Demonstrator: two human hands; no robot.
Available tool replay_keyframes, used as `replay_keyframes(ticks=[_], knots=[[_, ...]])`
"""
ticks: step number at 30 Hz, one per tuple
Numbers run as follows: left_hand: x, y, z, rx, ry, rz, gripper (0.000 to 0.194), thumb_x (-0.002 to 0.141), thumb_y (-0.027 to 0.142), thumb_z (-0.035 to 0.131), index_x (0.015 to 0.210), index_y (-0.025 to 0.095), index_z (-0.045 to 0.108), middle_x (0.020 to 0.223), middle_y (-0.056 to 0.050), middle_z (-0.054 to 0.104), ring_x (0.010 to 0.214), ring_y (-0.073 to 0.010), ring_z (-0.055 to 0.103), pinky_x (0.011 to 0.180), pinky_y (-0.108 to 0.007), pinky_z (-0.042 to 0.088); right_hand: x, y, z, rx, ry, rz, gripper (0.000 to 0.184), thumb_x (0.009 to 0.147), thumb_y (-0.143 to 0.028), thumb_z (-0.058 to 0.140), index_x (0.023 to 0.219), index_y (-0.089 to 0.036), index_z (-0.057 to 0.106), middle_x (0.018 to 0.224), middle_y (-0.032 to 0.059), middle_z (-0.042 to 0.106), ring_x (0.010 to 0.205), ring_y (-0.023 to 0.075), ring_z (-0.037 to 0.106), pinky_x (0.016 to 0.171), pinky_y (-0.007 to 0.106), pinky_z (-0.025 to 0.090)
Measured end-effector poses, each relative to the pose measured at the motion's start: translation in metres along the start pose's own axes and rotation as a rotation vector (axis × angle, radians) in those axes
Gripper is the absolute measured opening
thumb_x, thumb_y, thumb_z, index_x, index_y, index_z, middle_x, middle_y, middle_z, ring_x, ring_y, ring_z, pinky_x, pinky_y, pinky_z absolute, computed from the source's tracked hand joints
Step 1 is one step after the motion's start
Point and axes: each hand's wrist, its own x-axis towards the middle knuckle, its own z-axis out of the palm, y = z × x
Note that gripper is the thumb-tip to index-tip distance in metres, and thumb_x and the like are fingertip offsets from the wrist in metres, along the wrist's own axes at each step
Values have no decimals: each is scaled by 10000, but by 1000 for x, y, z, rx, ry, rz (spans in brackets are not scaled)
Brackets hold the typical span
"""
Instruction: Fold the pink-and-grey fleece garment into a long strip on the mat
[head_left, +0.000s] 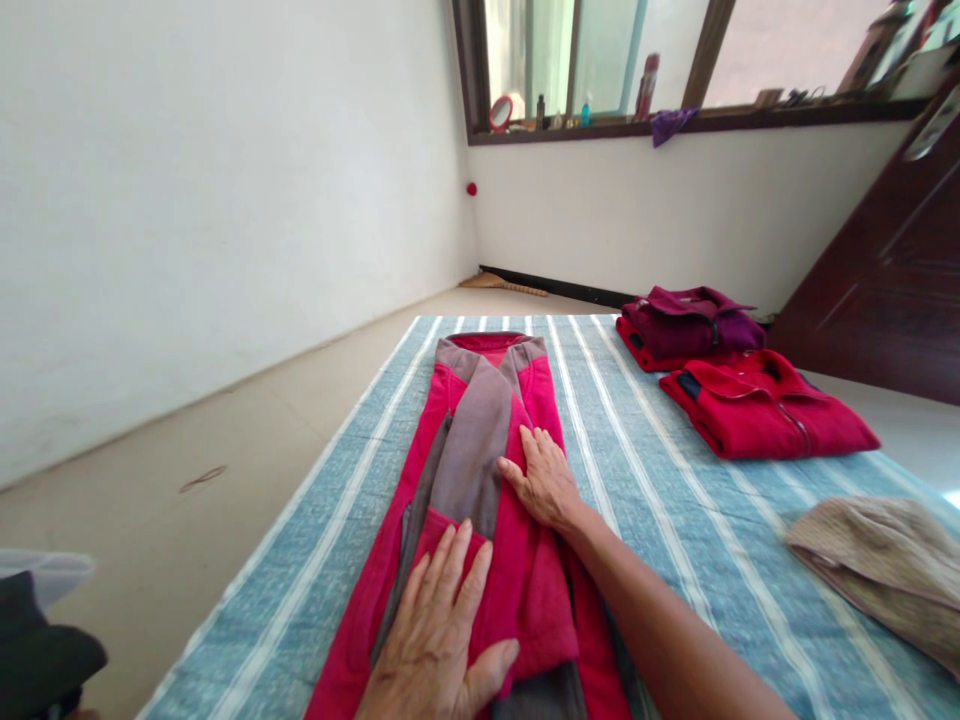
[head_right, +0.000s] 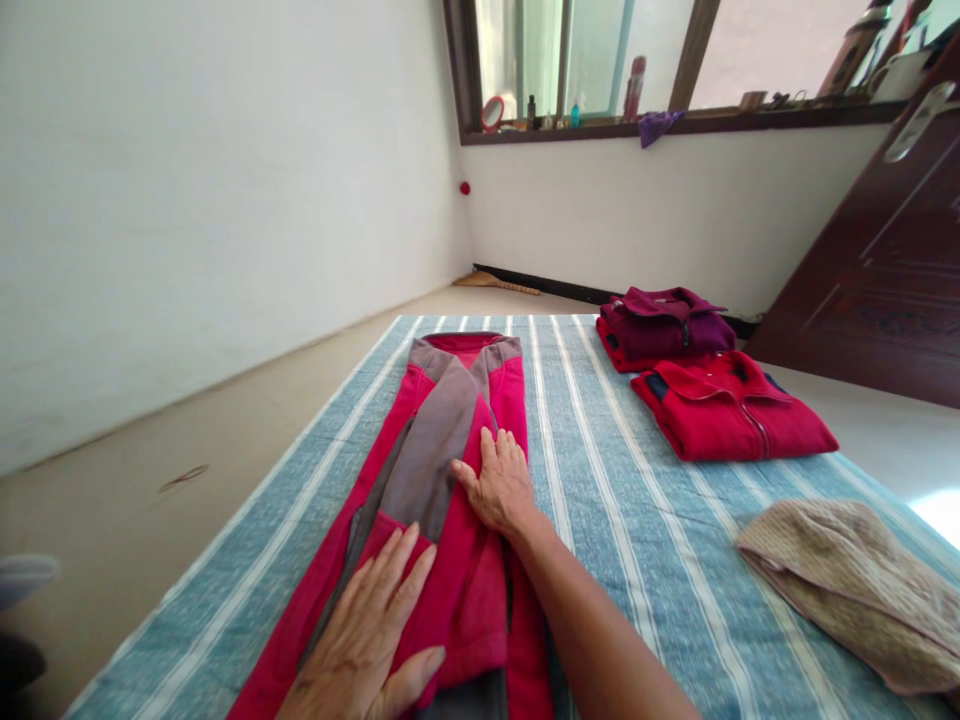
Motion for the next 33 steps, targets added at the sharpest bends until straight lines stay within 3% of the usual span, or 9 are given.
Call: replay_keyframes(ticks=[3,5,11,14,19,22,26,30,33], knots=[[1,0,-2,-12,-6,-7,827,875,522,492,1522,172,115,1498,-163,343,1326,-322,424,998,-476,460,3,4,-1,321,96,9,725,835,-554,571,1383,-92,461,1483,179,370,1416,308,226,1159,435,119],[1,0,-2,-15,-7,-10,814,881,521,488,1522,180,121,1500,-160,340,1330,-316,419,1001,-476,459,6,8,-6,473,142,23,666,837,-558,551,1337,-120,513,1438,150,448,1373,279,335,1149,409,182],[-2,-2,3,-27,2,-19,801,883,514,486,1521,190,127,1510,-148,327,1339,-319,406,1011,-496,445,8,24,-26,696,315,103,577,935,-529,265,1248,-145,560,1251,112,623,1167,210,576,1000,376,430],[-1,-3,3,-19,-4,-8,799,880,507,492,1521,196,131,1515,-139,322,1338,-320,407,1004,-492,453,2,32,-30,732,374,114,532,919,-496,285,1148,-144,611,1093,108,695,1018,207,654,890,356,503],[0,-5,2,25,2,13,800,883,476,494,1524,190,110,1510,-148,335,1329,-314,422,981,-480,476,-8,39,-30,563,394,71,306,839,-364,464,982,-195,676,950,56,718,916,214,653,869,374,499],[-1,-6,2,18,4,9,778,882,460,498,1522,212,132,1516,-131,332,1332,-306,419,991,-470,470,-12,36,-30,383,344,-10,277,813,-262,478,998,-209,678,1081,61,686,1053,219,601,981,390,428],[-2,-7,5,5,19,-1,784,870,468,513,1521,243,139,1513,-118,345,1323,-297,434,992,-446,472,-17,28,-28,141,180,-95,272,843,-207,476,1037,-203,667,1271,90,599,1250,225,477,1088,399,306],[-1,-8,4,-11,17,7,776,874,429,509,1523,234,130,1507,-113,361,1320,-302,437,978,-451,485,-21,26,-27,-56,69,-57,346,934,-230,387,1211,-173,586,1408,131,484,1354,263,359,1124,518,171],[-2,-9,4,-31,23,3,774,870,427,523,1521,239,148,1510,-109,357,1315,-306,443,982,-448,483,-21,27,-28,-147,19,-31,386,963,-240,336,1286,-166,535,1455,125,432,1378,257,321,1129,514,158]])
